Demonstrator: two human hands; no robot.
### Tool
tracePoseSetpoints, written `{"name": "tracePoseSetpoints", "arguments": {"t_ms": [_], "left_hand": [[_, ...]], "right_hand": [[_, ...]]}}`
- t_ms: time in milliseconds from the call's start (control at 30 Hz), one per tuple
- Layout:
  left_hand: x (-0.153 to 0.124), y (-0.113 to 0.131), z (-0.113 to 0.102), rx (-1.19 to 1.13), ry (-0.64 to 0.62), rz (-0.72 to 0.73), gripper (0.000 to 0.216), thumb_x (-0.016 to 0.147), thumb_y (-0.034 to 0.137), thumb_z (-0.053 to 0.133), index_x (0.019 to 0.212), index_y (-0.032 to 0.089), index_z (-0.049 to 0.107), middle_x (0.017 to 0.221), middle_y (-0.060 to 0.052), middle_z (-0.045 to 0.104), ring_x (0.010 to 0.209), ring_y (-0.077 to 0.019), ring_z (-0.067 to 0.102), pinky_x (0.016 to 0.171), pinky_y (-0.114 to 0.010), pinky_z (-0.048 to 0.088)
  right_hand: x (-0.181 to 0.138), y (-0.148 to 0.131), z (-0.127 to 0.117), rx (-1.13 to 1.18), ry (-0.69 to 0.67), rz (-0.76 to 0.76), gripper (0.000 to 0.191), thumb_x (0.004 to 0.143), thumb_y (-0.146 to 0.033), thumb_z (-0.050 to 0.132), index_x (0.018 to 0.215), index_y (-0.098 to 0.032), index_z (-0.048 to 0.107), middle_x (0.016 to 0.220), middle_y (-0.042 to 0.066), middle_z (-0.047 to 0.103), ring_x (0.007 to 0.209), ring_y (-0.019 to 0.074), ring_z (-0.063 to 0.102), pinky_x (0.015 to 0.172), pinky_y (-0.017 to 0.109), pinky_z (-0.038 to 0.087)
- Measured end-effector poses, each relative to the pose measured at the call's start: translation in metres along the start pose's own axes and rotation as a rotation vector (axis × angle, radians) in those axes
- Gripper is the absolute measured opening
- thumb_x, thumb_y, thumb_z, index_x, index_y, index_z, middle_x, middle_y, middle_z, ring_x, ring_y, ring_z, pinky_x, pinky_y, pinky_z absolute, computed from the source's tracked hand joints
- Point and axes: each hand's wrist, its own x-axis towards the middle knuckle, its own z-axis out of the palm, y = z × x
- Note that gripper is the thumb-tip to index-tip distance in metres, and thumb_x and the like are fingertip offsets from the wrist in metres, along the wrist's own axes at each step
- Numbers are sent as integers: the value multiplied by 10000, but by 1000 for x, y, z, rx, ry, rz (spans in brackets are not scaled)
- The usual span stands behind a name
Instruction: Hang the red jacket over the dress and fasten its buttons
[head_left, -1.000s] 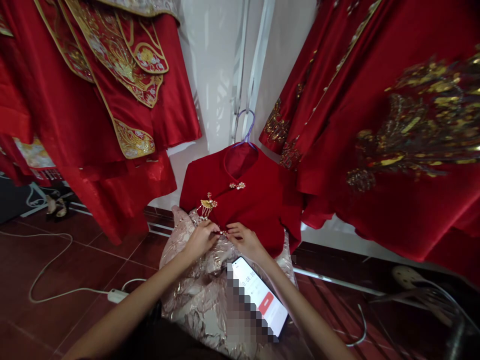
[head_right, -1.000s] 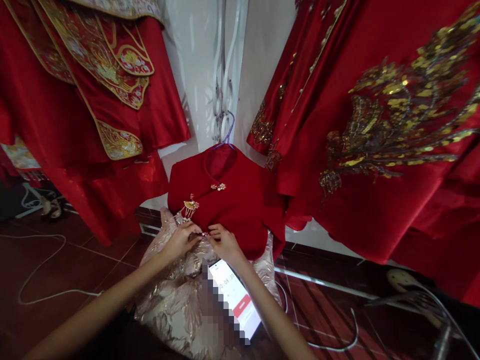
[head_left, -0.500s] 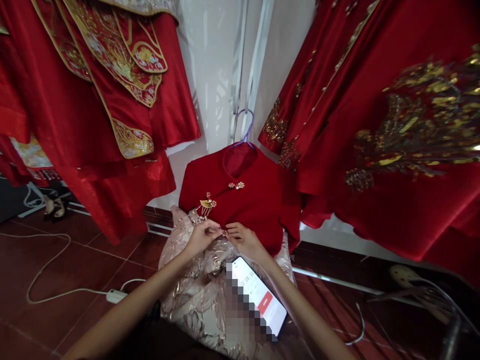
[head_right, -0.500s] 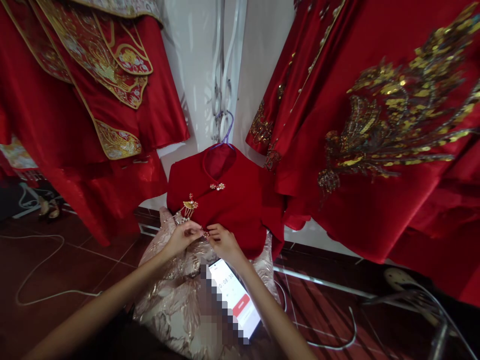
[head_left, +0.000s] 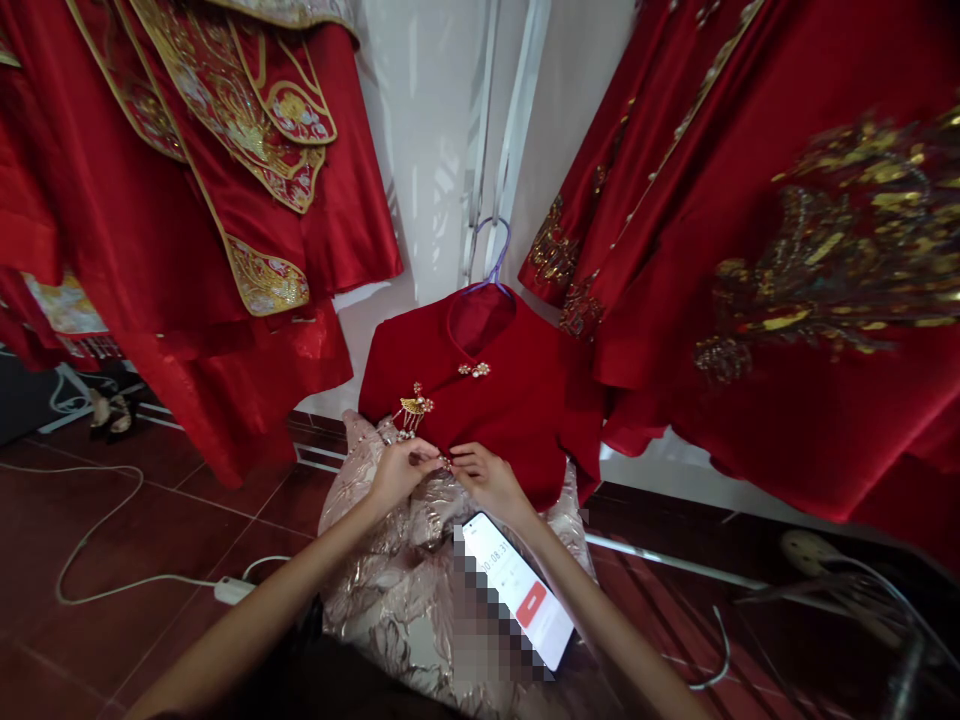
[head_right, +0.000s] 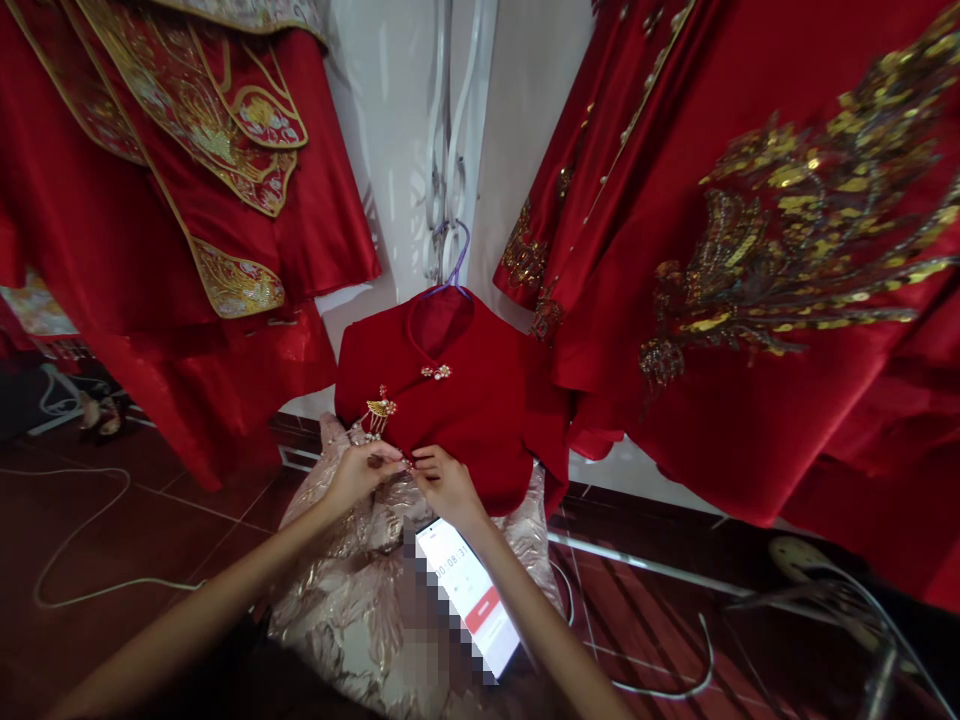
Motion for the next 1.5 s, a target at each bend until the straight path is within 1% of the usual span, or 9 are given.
{"name": "tracePoseSetpoints", "arguments": {"t_ms": [400,600,967,1133,1233,1300,1367,1433,1500], "left_hand": [[-3,3,1,17,79,-40,188,669,339,699,748,170,676,753,-43,701,685,-162,646,682,-299,522],[0,6,-1,-129,4,-98,235,594,330,747,704,140,665,701,-46,683,660,-154,632,668,-282,518],[-2,11,1,-186,-5,-146,149,597,264,717,650,148,640,644,-25,662,610,-135,606,610,-249,480],[-4,30,1,-356,-145,-263,377,495,282,799,808,132,652,683,-39,673,655,-144,625,652,-255,485],[0,44,3,-425,-233,-268,335,560,370,771,767,127,668,750,-65,686,705,-158,633,686,-262,497],[7,48,6,-517,-121,-307,362,625,474,707,714,126,653,746,-76,679,672,-156,630,657,-269,510],[18,46,8,-625,84,-341,409,648,531,667,709,129,630,720,-75,666,624,-148,622,632,-282,519],[30,42,10,-737,252,-318,396,649,507,683,758,131,623,748,-70,665,646,-144,626,673,-297,524],[39,37,11,-866,307,-263,340,656,428,713,809,136,629,836,-69,670,736,-141,634,760,-303,513]], "right_hand": [[-2,-3,-2,7,-29,-21,254,769,-269,591,1007,-190,553,872,60,692,835,162,667,759,312,541],[-3,-7,0,-12,-4,-29,243,764,-288,591,981,-185,563,857,54,693,814,157,669,731,288,540],[-6,-13,-2,-14,-35,-51,217,765,-256,557,972,-191,569,868,50,673,839,157,649,739,293,523],[-6,-12,1,-72,33,-86,428,640,-193,615,1044,-208,474,879,23,590,791,142,595,649,254,492],[-6,-16,-4,-114,62,-126,436,595,-163,606,990,-212,430,798,-19,547,705,127,550,611,236,440],[-6,-23,-11,-123,76,-138,327,616,-162,564,904,-211,417,716,-45,517,637,114,512,583,225,396],[-6,-31,-20,-118,72,-159,238,638,-166,532,832,-210,402,669,-58,487,600,105,480,568,216,362],[-7,-38,-28,-116,55,-185,202,649,-170,519,804,-209,396,650,-64,467,586,99,461,562,211,342],[-8,-42,-31,-120,42,-194,191,653,-172,513,802,-208,399,638,-67,458,578,97,455,556,207,330]]}}
